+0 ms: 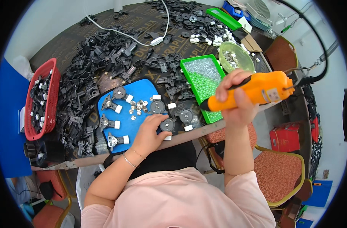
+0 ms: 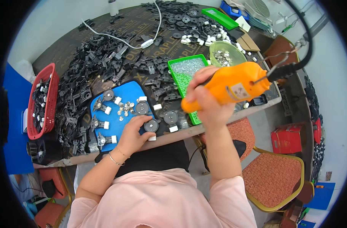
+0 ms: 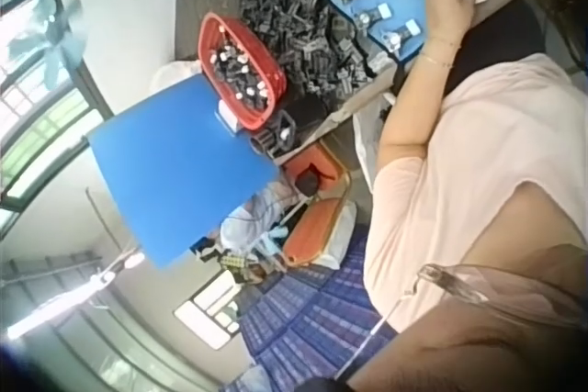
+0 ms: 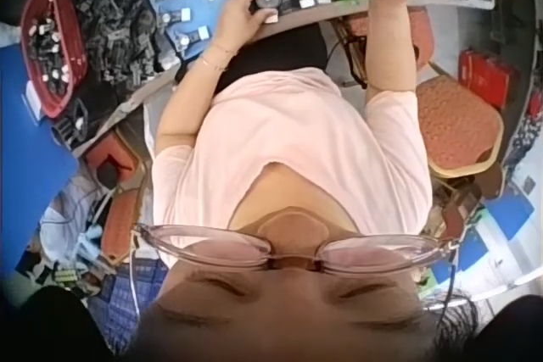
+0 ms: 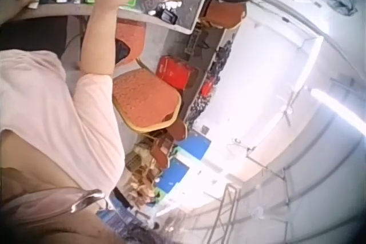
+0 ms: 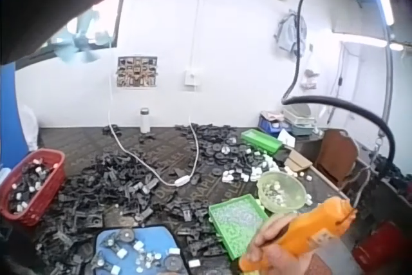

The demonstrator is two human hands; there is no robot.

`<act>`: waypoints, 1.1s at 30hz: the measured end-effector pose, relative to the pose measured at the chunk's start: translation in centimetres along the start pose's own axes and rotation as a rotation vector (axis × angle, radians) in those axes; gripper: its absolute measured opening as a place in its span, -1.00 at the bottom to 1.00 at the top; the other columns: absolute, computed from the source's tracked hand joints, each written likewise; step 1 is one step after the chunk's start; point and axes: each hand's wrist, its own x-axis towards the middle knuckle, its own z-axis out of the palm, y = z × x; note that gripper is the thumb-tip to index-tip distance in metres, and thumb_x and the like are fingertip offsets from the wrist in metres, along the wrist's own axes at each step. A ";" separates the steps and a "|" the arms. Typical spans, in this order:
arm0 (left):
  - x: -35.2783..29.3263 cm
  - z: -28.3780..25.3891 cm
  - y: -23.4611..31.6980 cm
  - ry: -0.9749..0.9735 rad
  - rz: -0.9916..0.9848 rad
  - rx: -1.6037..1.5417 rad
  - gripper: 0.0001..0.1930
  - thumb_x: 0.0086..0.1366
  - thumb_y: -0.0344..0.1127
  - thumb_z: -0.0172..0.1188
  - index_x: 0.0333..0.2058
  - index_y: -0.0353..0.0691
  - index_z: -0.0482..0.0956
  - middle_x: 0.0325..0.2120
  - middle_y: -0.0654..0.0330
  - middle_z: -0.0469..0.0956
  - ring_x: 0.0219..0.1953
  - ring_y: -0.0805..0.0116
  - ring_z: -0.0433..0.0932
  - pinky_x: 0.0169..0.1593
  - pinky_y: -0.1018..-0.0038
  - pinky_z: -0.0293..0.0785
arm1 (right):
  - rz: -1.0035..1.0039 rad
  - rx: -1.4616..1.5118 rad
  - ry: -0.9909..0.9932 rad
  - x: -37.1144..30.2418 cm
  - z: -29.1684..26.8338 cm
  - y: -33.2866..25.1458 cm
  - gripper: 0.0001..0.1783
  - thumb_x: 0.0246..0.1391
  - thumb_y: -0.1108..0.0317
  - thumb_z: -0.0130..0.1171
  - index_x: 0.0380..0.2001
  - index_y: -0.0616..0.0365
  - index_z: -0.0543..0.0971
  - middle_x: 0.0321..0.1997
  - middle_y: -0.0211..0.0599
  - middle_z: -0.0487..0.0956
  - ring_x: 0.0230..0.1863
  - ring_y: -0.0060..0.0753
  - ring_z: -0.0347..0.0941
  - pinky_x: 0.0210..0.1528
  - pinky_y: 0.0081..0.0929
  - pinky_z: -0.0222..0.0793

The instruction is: Assembling small electronic components using an electric screwdriver at a workbench.

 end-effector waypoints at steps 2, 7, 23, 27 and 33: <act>0.0 -0.1 0.0 0.015 0.008 0.022 -0.44 -0.13 -0.42 0.44 -0.06 -0.23 0.52 -0.11 0.04 0.52 -0.04 0.04 0.48 0.03 0.32 0.42 | -0.030 -0.101 0.073 0.2 -2.8 0.4 -0.76 0.01 0.45 0.17 -0.25 0.22 0.39 -0.41 -0.25 0.41 -0.48 -0.43 0.39 -0.40 -0.52 0.35; 0.0 -0.2 0.2 -0.011 -0.011 0.007 -0.47 -0.08 -0.38 0.41 -0.06 -0.28 0.50 -0.10 0.02 0.51 -0.02 0.02 0.44 0.03 0.30 0.41 | -0.084 -0.398 0.272 -0.3 -6.6 2.5 -0.81 0.03 0.61 0.08 -0.25 0.24 0.39 -0.42 -0.20 0.45 -0.49 -0.44 0.39 -0.39 -0.51 0.36; 0.2 -0.2 0.3 -0.008 0.002 0.028 -0.46 -0.08 -0.32 0.42 -0.07 -0.29 0.51 -0.10 0.03 0.53 -0.04 0.02 0.46 0.04 0.29 0.41 | -0.140 -0.349 0.318 1.1 -7.4 4.8 -0.82 0.03 0.58 0.13 -0.27 0.25 0.40 -0.48 -0.26 0.46 -0.52 -0.45 0.42 -0.43 -0.51 0.38; 0.2 -0.3 0.2 -0.004 -0.001 0.023 -0.46 -0.08 -0.33 0.42 -0.07 -0.29 0.51 -0.11 0.04 0.53 -0.03 0.03 0.46 0.04 0.30 0.41 | -0.136 -0.379 0.304 1.3 -7.4 4.9 -0.81 0.03 0.57 0.14 -0.27 0.25 0.39 -0.49 -0.27 0.45 -0.54 -0.45 0.41 -0.45 -0.51 0.38; 0.1 -0.3 0.3 0.000 0.004 0.024 -0.46 -0.09 -0.33 0.42 -0.07 -0.28 0.51 -0.11 0.04 0.53 -0.03 0.04 0.46 0.05 0.30 0.41 | -0.130 -0.370 0.280 1.2 -7.5 5.0 -0.81 0.03 0.58 0.14 -0.28 0.24 0.39 -0.50 -0.28 0.45 -0.55 -0.45 0.41 -0.47 -0.51 0.38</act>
